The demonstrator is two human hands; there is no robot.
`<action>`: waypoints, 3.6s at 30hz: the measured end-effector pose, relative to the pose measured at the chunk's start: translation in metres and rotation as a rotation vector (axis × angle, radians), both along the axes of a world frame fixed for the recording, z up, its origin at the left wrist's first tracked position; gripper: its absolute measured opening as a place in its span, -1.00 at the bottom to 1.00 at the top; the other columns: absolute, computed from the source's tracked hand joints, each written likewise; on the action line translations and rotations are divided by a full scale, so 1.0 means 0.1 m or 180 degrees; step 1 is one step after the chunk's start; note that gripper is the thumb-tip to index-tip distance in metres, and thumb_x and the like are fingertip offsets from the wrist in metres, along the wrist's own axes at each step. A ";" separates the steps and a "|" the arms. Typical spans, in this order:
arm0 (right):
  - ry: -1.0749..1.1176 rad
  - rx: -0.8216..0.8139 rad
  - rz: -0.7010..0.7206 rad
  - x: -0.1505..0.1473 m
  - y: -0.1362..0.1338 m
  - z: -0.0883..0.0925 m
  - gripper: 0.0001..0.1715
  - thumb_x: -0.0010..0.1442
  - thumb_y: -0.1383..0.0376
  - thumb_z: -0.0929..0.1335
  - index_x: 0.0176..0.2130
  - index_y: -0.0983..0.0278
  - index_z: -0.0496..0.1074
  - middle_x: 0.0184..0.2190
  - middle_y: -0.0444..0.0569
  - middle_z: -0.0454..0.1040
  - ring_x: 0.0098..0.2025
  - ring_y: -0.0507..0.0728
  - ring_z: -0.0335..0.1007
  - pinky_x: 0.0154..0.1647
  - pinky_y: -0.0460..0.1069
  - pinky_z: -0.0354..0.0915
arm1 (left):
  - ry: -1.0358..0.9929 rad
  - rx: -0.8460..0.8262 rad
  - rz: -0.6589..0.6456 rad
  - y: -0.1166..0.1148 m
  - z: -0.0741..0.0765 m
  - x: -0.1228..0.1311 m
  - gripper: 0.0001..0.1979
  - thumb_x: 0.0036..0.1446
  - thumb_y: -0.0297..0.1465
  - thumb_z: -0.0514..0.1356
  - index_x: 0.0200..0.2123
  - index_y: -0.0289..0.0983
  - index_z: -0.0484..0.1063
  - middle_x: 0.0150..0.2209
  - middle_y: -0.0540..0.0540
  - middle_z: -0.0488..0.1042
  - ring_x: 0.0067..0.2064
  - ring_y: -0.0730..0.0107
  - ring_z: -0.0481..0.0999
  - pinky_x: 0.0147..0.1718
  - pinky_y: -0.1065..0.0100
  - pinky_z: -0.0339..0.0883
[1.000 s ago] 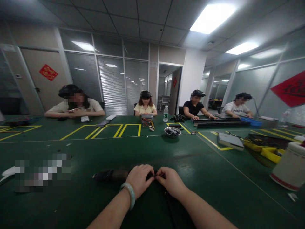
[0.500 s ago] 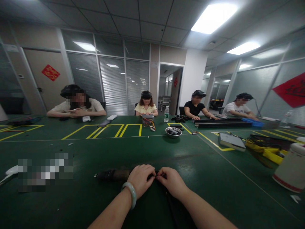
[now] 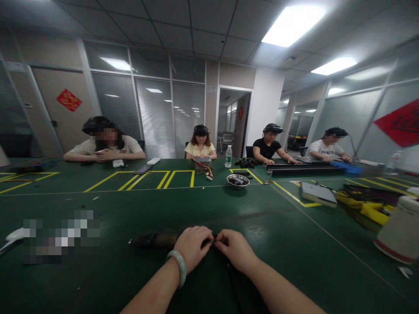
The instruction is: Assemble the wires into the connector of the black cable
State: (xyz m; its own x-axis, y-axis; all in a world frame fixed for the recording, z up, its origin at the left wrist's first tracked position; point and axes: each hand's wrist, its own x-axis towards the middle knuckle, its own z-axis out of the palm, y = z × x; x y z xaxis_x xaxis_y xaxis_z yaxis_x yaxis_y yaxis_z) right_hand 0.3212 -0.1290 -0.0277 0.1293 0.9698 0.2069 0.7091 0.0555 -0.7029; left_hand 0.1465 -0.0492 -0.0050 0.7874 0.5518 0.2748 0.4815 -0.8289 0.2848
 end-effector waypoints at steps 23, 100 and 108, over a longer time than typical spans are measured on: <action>0.0038 -0.0033 0.0025 0.00 -0.02 0.03 -0.91 0.15 0.28 0.36 -0.32 0.21 0.50 -0.38 -0.13 0.52 -0.34 0.05 0.40 -0.31 -0.11 0.19 | -0.0077 -0.0159 0.0137 -0.02 0.02 -0.02 -0.80 0.10 -0.37 0.16 -0.16 -0.11 0.37 -0.09 0.02 0.48 -0.05 0.27 0.43 -0.06 0.22 0.21; 0.0116 0.0002 -0.0675 -0.22 0.01 -0.02 -0.91 0.11 0.24 0.39 -0.40 0.21 0.48 -0.42 -0.16 0.52 -0.33 0.07 0.40 -0.29 -0.10 0.15 | -0.0032 -0.0109 0.0078 -0.03 0.00 0.01 -0.85 0.08 -0.47 0.10 -0.27 -0.16 0.38 -0.01 0.02 0.46 0.02 0.28 0.40 0.00 0.20 0.19; -0.0070 -0.0136 -0.0712 -0.28 0.01 0.04 -0.89 0.11 0.21 0.39 -0.38 0.21 0.49 -0.38 -0.13 0.55 -0.31 0.10 0.43 -0.27 -0.07 0.17 | 0.0039 -0.0139 0.0093 -0.02 0.01 0.02 -0.82 0.05 -0.50 0.11 -0.27 -0.16 0.40 -0.06 0.01 0.48 -0.01 0.28 0.41 0.00 0.20 0.21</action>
